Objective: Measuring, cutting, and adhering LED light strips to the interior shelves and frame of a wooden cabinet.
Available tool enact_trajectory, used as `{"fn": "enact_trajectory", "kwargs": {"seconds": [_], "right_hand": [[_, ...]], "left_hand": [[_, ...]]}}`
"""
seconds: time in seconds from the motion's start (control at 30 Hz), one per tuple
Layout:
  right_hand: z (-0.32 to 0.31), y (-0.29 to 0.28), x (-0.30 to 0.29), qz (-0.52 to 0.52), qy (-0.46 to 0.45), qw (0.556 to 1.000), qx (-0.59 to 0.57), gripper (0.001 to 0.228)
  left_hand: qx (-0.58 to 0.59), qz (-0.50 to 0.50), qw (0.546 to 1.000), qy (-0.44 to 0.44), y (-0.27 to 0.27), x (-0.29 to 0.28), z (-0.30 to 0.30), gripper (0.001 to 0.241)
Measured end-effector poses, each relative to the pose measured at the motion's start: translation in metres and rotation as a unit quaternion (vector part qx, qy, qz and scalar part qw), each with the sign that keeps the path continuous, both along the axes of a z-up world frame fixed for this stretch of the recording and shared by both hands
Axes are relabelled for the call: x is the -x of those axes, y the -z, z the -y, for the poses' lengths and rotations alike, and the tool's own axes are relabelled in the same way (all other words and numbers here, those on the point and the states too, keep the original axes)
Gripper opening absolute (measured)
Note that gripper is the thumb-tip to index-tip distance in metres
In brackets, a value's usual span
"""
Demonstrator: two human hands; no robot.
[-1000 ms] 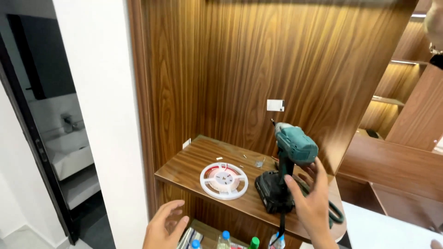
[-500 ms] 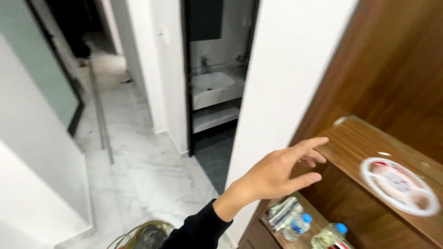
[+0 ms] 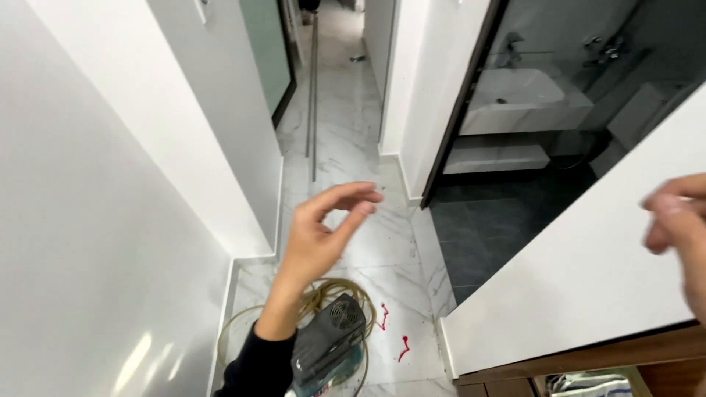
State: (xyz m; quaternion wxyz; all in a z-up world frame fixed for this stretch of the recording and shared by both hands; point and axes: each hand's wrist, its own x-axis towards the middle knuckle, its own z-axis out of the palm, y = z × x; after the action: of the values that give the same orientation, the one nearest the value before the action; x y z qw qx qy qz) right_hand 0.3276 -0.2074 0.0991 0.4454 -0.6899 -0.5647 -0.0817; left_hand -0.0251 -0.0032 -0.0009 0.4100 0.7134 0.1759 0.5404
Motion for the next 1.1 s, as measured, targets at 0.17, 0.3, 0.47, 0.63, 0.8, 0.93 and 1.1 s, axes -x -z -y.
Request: {"fn": "enact_trajectory", "kwargs": {"seconds": [0.17, 0.3, 0.47, 0.63, 0.8, 0.93, 1.1], "right_hand": [[-0.098, 0.058, 0.012, -0.184, -0.162, 0.969, 0.014, 0.036], [-0.185, 0.110, 0.043, -0.291, -0.305, 0.906, 0.042, 0.028], [-0.205, 0.152, 0.156, -0.352, -0.421, 0.815, 0.184, 0.027], [-0.170, 0.195, 0.250, -0.334, -0.540, 0.708, 0.308, 0.027], [-0.119, 0.213, 0.340, -0.292, -0.613, 0.633, 0.371, 0.022], [-0.047, 0.215, 0.435, -0.274, -0.665, 0.571, 0.396, 0.020], [0.072, 0.227, 0.543, -0.253, -0.722, 0.475, 0.435, 0.019]], "left_hand": [[0.119, -0.009, 0.971, -0.206, 0.032, 0.098, 0.027, 0.024], [0.199, -0.017, 0.895, -0.398, 0.030, 0.143, 0.109, 0.020], [0.211, -0.003, 0.796, -0.567, 0.046, 0.179, 0.233, 0.018], [0.223, 0.034, 0.694, -0.684, 0.057, 0.177, 0.366, 0.020], [0.194, 0.126, 0.553, -0.801, 0.089, 0.166, 0.497, 0.022], [0.175, 0.193, 0.429, -0.865, 0.100, 0.161, 0.591, 0.021], [0.150, 0.197, 0.322, -0.914, 0.096, 0.167, 0.722, 0.018]]}}
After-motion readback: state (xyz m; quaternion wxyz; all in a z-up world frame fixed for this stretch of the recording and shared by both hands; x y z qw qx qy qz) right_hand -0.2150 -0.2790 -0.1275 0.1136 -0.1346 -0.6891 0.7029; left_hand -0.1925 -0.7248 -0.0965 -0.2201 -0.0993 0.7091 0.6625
